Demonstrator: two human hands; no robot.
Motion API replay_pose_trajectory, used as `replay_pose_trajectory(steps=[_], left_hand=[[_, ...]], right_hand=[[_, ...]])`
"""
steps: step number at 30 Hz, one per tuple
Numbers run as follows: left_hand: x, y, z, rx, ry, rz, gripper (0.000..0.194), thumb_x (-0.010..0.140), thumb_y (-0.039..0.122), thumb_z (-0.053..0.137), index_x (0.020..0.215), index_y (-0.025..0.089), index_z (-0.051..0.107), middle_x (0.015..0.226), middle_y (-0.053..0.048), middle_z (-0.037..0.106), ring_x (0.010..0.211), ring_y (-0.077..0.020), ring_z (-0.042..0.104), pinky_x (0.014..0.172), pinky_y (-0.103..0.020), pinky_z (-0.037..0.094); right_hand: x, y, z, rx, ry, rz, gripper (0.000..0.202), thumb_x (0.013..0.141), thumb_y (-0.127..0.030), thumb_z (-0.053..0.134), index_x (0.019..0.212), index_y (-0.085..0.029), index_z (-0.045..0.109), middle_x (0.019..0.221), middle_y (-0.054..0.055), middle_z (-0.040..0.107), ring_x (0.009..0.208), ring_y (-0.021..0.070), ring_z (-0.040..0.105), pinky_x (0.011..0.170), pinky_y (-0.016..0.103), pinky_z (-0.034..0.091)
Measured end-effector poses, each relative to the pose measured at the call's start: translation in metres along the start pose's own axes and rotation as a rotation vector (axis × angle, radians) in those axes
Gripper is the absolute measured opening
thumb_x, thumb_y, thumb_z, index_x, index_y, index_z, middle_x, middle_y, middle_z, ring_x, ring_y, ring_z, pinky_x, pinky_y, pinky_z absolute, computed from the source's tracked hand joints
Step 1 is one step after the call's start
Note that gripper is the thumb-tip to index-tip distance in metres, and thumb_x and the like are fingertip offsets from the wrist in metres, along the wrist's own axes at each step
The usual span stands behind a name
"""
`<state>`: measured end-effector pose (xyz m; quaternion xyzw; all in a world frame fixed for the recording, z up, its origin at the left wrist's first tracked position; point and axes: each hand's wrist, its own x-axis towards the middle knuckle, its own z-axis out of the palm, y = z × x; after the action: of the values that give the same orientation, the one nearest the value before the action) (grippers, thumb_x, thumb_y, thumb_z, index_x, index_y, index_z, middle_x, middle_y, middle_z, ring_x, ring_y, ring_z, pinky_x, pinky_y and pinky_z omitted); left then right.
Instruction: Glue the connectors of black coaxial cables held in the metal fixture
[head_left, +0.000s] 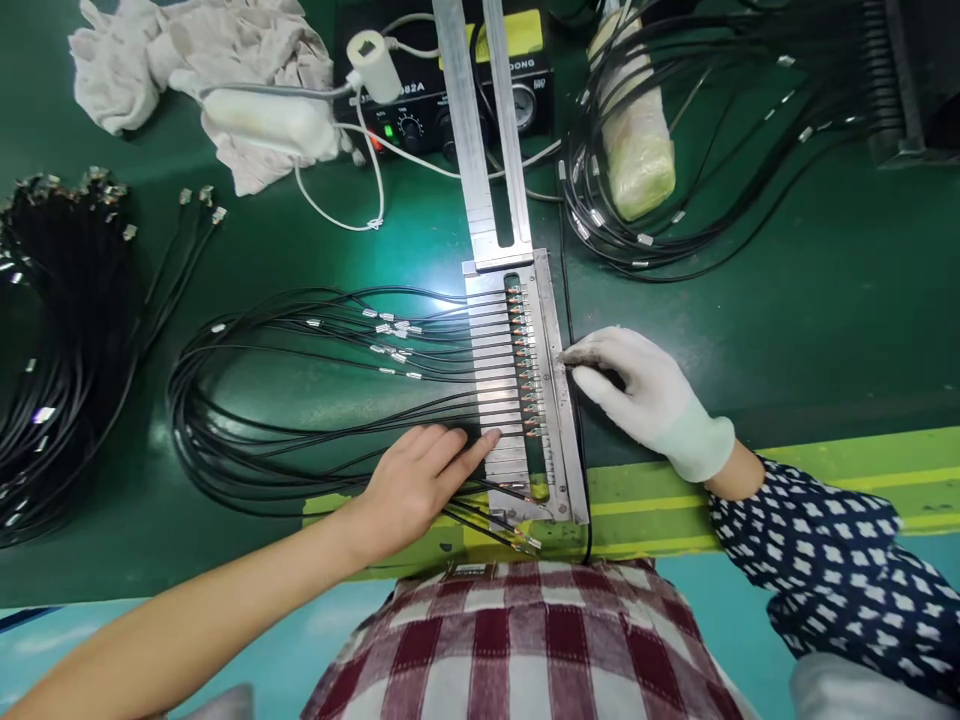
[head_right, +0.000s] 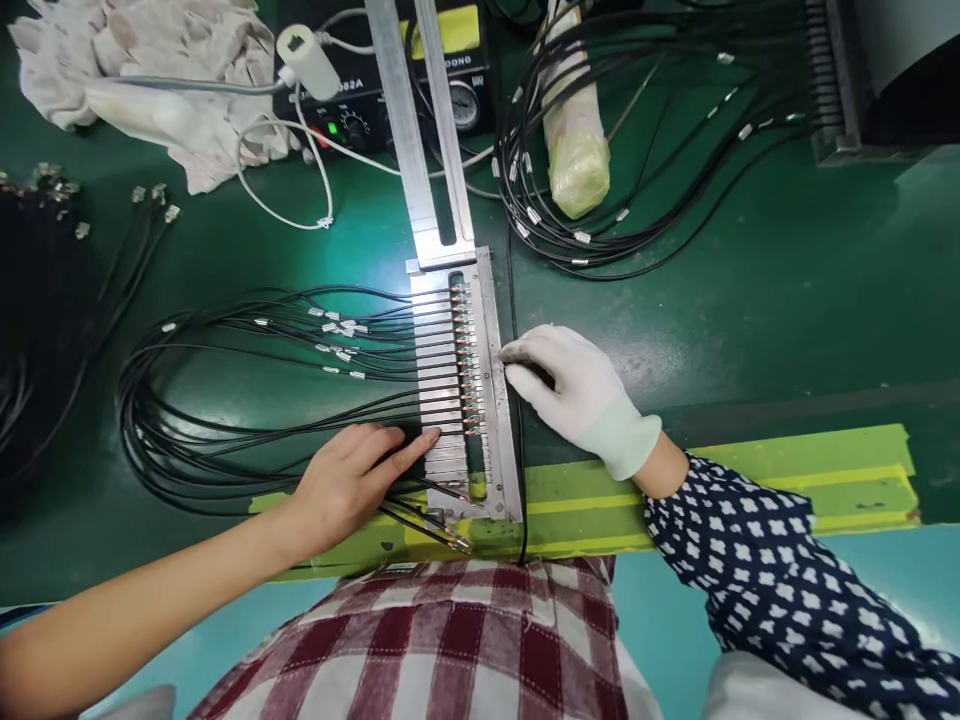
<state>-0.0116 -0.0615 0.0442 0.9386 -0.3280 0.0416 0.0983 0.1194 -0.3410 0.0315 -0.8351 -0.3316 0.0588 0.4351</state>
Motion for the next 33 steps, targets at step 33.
replay_pose_trajectory(steps=[33], left_hand=[[0.01,-0.003,-0.004,-0.338,0.244,-0.203,0.015,0.097,0.008,0.055,0.109,0.017,0.059,0.097,-0.006,0.06,0.09,-0.0144,0.06,0.08,-0.026,0.053]], right_hand=[[0.019,-0.011,0.018,-0.148,-0.015,0.197,0.036,0.102,-0.042,0.049,0.129,-0.02,0.057,0.078,0.001,0.065,0.072,0.0229,0.062,0.068,0.032,0.04]])
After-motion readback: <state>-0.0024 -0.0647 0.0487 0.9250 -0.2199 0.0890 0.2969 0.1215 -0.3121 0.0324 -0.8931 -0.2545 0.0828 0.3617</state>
